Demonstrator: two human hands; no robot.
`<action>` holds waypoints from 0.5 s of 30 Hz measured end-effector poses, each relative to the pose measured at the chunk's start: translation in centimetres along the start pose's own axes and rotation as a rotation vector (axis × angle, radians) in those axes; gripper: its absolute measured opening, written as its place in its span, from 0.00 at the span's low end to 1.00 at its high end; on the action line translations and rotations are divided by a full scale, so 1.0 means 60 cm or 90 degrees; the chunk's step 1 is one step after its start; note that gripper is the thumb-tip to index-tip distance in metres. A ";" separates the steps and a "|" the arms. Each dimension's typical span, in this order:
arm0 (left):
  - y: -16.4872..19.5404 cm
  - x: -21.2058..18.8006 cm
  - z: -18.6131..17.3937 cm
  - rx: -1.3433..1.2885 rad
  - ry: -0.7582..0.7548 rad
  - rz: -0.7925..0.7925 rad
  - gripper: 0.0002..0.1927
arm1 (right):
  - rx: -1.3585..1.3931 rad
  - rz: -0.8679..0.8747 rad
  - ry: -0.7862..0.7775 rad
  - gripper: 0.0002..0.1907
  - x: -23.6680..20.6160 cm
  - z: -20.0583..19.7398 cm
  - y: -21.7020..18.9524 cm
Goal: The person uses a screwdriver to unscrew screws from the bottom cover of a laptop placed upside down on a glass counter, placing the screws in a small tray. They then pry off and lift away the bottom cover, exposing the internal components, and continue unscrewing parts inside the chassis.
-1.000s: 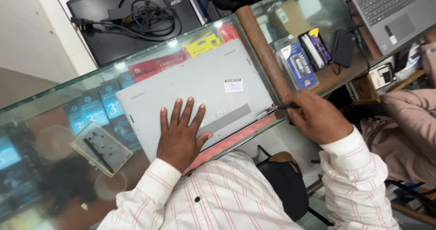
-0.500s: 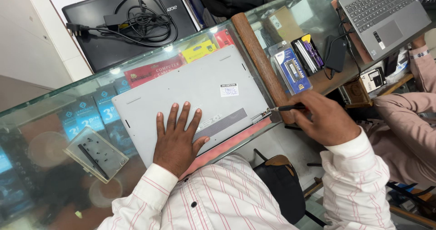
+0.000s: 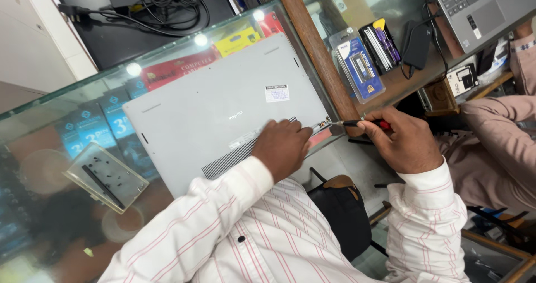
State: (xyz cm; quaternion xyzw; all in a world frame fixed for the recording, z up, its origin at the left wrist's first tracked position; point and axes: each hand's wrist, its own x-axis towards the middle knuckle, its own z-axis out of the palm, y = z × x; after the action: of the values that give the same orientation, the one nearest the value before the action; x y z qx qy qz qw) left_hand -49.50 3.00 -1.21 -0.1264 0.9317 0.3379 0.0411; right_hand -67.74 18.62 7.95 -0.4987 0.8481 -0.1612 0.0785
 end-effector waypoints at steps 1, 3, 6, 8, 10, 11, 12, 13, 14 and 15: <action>0.011 0.014 0.009 -0.074 -0.006 -0.041 0.16 | 0.003 -0.009 0.010 0.13 -0.005 0.001 0.004; 0.024 0.037 0.028 -0.218 -0.019 -0.123 0.21 | 0.009 -0.024 0.026 0.13 -0.013 0.002 0.012; 0.024 0.061 0.058 -0.429 -0.017 -0.132 0.32 | 0.023 -0.004 0.022 0.12 -0.022 0.002 0.022; 0.023 0.067 0.079 -0.574 -0.020 -0.125 0.35 | 0.038 0.054 0.001 0.12 -0.024 0.000 0.029; 0.023 0.074 0.092 -0.686 -0.033 -0.150 0.37 | 0.034 0.041 0.002 0.12 -0.022 -0.002 0.038; 0.024 0.074 0.098 -0.725 -0.048 -0.181 0.37 | 0.032 0.035 0.001 0.13 -0.021 -0.003 0.042; 0.027 0.075 0.102 -0.764 -0.064 -0.212 0.38 | 0.034 0.026 0.001 0.13 -0.021 -0.006 0.046; 0.028 0.075 0.105 -0.788 -0.057 -0.217 0.38 | 0.037 0.018 0.001 0.13 -0.019 -0.006 0.049; 0.033 0.076 0.107 -0.811 -0.049 -0.222 0.39 | 0.040 0.010 0.000 0.13 -0.018 -0.009 0.053; 0.039 0.077 0.109 -0.835 -0.041 -0.226 0.40 | 0.040 0.010 -0.001 0.13 -0.017 -0.012 0.057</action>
State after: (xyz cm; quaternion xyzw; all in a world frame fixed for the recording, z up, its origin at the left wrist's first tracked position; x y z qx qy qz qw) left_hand -54.62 7.97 -5.55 -0.2662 0.4976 0.8246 0.0390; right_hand -70.27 21.18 7.36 -0.4891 0.8466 -0.1866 0.0962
